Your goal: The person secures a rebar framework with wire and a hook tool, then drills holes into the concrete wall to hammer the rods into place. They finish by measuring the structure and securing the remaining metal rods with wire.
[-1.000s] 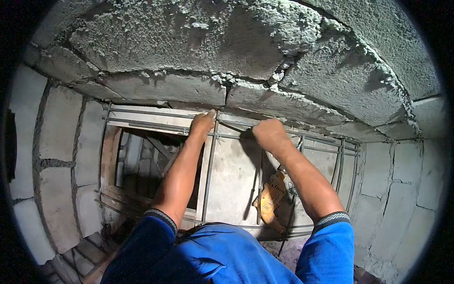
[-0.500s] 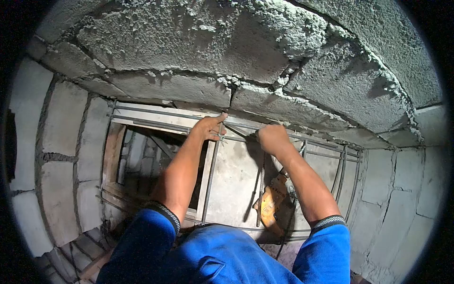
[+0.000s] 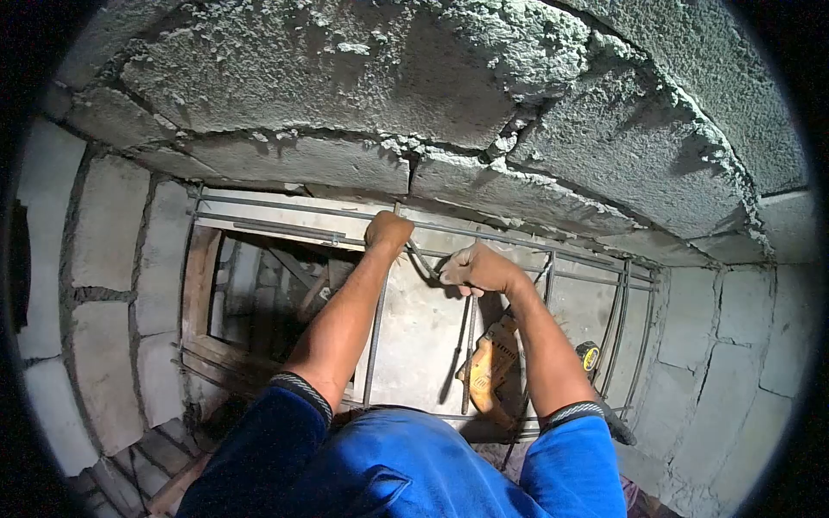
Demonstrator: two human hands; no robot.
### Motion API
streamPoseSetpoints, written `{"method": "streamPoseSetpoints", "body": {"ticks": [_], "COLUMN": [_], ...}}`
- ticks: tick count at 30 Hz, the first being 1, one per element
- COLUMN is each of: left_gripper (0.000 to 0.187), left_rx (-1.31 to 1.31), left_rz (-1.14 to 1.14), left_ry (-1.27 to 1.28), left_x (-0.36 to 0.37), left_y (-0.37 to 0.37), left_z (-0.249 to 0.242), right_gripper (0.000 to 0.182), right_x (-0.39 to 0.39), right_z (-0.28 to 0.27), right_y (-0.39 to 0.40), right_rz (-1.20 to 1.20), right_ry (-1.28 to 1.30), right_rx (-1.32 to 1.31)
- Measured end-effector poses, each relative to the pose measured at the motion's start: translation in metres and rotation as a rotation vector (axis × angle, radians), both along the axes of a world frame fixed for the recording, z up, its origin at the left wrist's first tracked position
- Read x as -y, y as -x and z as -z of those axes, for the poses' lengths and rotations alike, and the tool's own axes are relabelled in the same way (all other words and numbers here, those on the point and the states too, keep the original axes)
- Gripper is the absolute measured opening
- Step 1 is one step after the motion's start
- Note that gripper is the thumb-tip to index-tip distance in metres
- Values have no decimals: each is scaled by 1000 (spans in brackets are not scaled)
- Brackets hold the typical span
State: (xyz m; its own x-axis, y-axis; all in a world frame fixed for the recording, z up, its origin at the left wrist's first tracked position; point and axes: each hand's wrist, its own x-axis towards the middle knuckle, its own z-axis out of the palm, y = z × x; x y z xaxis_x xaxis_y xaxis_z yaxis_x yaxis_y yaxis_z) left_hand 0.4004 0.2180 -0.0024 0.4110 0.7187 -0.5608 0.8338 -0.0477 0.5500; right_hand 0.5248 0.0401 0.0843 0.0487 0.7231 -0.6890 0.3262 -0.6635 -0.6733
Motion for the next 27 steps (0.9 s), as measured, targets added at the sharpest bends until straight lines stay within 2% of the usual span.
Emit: {"method": "streamPoseSetpoints", "body": {"ticks": [2, 4, 6, 7, 8, 9, 10, 12, 13, 15, 16, 18, 19, 22, 24, 27], "left_gripper": [29, 29, 29, 30, 31, 30, 32, 32, 32, 27, 27, 27, 20, 16, 12, 11], "left_rx": [31, 49, 68, 180, 296, 337, 155, 189, 189, 323, 319, 381, 405, 366, 441, 282], "left_rz": [-104, -99, -98, -216, -330, -301, 108, 55, 50, 482, 469, 641, 735, 775, 823, 845], "left_ry": [40, 47, 49, 267, 483, 344, -122, -789, -781, -930, -935, -924, -923, -851, -856, -851], "left_x": [1, -1, -4, -8, -13, -14, -31, -28, -30, -41, -45, -53, -57, -70, -77, -72], "left_y": [1, 3, 10, 17, 23, 31, 43, 67, 74, 84, 86, 85, 87, 80, 75, 74], "left_z": [4, 13, 14, 14, 10, 5, 14, 10, 15, 27, 31, 26, 25, 26, 30, 32], "right_gripper": [27, 34, 37, 40, 40, 40, 40, 40, 40, 40, 40, 39, 41, 41, 39, 36], "right_x": [8, 11, 12, 13, 11, 10, 9, 7, 8, 4, 2, -3, -3, -6, -7, -11], "right_z": [7, 9, 9, 12, 8, 1, -7, -16, -10, -16, -21, -29, -29, -36, -33, -38], "right_y": [9, 17, 27, 26, 27, 30, 31, 31, 29, 28, 29, 27, 25, 24, 21, 17], "right_rz": [126, 143, 51, -18, -23, -46, -66, -85, -99, -150, -163, -216, -217, -293, -334, -457], "right_ry": [-74, -36, -161, -238, -243, -242, -237, -199, -228, -247, -252, -216, -226, -226, -263, -338], "right_rx": [-176, -181, 31, 162, 163, 255, 347, 354, 385, 433, 435, 480, 449, 494, 555, 724]}}
